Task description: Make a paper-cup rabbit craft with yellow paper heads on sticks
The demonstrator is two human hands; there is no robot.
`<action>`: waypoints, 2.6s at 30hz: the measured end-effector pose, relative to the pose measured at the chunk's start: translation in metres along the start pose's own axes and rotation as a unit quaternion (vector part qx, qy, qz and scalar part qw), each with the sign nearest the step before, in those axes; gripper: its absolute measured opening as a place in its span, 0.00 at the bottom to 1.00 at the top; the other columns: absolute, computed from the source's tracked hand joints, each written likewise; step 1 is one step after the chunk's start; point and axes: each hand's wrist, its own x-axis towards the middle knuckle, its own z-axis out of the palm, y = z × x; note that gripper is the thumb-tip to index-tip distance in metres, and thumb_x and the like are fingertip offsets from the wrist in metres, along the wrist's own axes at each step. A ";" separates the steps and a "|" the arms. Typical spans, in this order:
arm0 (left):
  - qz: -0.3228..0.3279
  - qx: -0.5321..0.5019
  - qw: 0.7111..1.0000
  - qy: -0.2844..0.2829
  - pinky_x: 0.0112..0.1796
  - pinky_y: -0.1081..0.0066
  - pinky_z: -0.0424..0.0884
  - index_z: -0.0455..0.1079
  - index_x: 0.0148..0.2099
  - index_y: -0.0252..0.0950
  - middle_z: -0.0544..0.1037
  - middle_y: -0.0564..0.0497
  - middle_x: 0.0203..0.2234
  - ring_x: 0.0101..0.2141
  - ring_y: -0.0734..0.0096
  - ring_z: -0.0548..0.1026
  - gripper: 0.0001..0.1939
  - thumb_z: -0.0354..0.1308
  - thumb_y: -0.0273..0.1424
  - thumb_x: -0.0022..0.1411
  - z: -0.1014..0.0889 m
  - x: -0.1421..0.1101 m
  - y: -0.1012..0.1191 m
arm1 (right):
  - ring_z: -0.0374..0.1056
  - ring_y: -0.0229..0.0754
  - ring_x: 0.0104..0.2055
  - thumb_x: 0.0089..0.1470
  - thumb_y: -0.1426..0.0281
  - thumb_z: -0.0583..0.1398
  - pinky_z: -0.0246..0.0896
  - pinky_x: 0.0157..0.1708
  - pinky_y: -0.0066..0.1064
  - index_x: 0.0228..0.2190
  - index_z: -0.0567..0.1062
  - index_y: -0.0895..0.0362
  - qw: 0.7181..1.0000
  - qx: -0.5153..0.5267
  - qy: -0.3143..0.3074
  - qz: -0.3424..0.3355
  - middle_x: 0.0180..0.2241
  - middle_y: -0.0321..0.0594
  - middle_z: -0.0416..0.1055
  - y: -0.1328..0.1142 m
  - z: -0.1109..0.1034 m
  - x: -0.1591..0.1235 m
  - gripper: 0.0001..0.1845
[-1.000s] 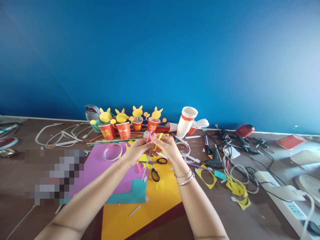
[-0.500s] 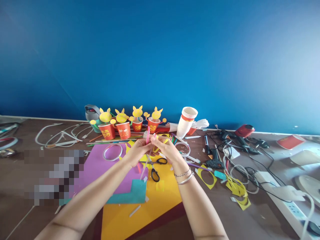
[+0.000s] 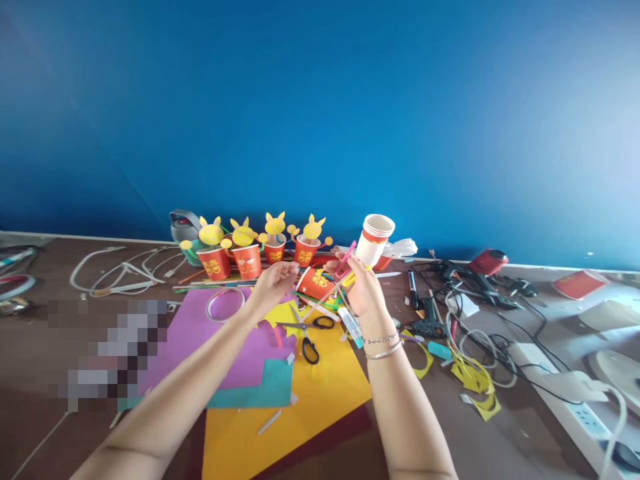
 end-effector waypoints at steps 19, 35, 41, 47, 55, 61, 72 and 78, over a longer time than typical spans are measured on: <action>0.328 0.253 0.904 -0.108 0.40 0.67 0.66 0.67 0.33 0.37 0.72 0.48 0.32 0.37 0.65 0.70 0.08 0.50 0.21 0.52 -0.009 0.005 -0.011 | 0.74 0.41 0.37 0.53 0.59 0.62 0.69 0.35 0.33 0.33 0.72 0.53 0.985 -0.017 0.031 -0.167 0.32 0.36 0.76 -0.044 -0.006 -0.016 0.11; 0.464 0.243 0.833 -0.176 0.44 0.63 0.67 0.66 0.32 0.38 0.75 0.46 0.37 0.42 0.63 0.71 0.12 0.48 0.17 0.49 -0.009 -0.011 0.004 | 0.74 0.46 0.40 0.57 0.63 0.60 0.67 0.40 0.38 0.34 0.69 0.52 0.932 -0.249 -0.206 -0.164 0.33 0.40 0.77 -0.032 0.023 -0.056 0.07; 0.517 0.212 0.818 -0.136 0.42 0.63 0.70 0.66 0.32 0.37 0.76 0.46 0.37 0.41 0.64 0.72 0.12 0.48 0.16 0.50 -0.007 -0.010 0.004 | 0.74 0.44 0.43 0.61 0.67 0.56 0.68 0.42 0.36 0.35 0.66 0.52 0.909 -0.275 -0.246 -0.194 0.36 0.40 0.77 -0.030 0.024 -0.056 0.03; 0.540 0.212 0.805 -0.127 0.41 0.65 0.71 0.65 0.33 0.37 0.76 0.47 0.37 0.41 0.65 0.72 0.13 0.49 0.15 0.49 -0.008 -0.010 0.006 | 0.74 0.44 0.43 0.62 0.67 0.56 0.66 0.43 0.38 0.35 0.66 0.52 0.898 -0.301 -0.243 -0.209 0.37 0.40 0.77 -0.032 0.021 -0.056 0.03; 0.541 0.214 0.803 -0.130 0.41 0.64 0.72 0.65 0.33 0.37 0.76 0.47 0.38 0.41 0.65 0.73 0.14 0.48 0.14 0.49 -0.008 -0.010 0.007 | 0.74 0.43 0.42 0.62 0.67 0.56 0.66 0.41 0.35 0.36 0.66 0.52 0.891 -0.323 -0.240 -0.212 0.37 0.41 0.77 -0.034 0.020 -0.057 0.02; 0.547 0.206 0.802 -0.125 0.41 0.64 0.72 0.65 0.35 0.36 0.76 0.46 0.38 0.41 0.65 0.72 0.15 0.48 0.14 0.48 -0.007 -0.009 0.004 | 0.74 0.43 0.43 0.62 0.69 0.55 0.68 0.43 0.37 0.36 0.64 0.52 0.905 -0.269 -0.271 -0.189 0.37 0.40 0.77 -0.030 0.024 -0.058 0.02; 0.532 0.205 0.811 -0.133 0.41 0.64 0.72 0.66 0.34 0.37 0.76 0.47 0.38 0.42 0.64 0.73 0.14 0.48 0.14 0.50 -0.007 -0.009 0.002 | 0.74 0.43 0.43 0.62 0.69 0.55 0.66 0.44 0.37 0.35 0.65 0.52 0.898 -0.292 -0.252 -0.212 0.37 0.40 0.77 -0.033 0.023 -0.058 0.02; 0.538 0.206 0.806 -0.133 0.41 0.64 0.72 0.65 0.34 0.37 0.76 0.47 0.38 0.42 0.65 0.72 0.15 0.48 0.14 0.49 -0.007 -0.010 0.004 | 0.74 0.43 0.43 0.62 0.69 0.55 0.67 0.42 0.36 0.36 0.65 0.52 0.904 -0.273 -0.260 -0.202 0.37 0.40 0.77 -0.033 0.023 -0.058 0.02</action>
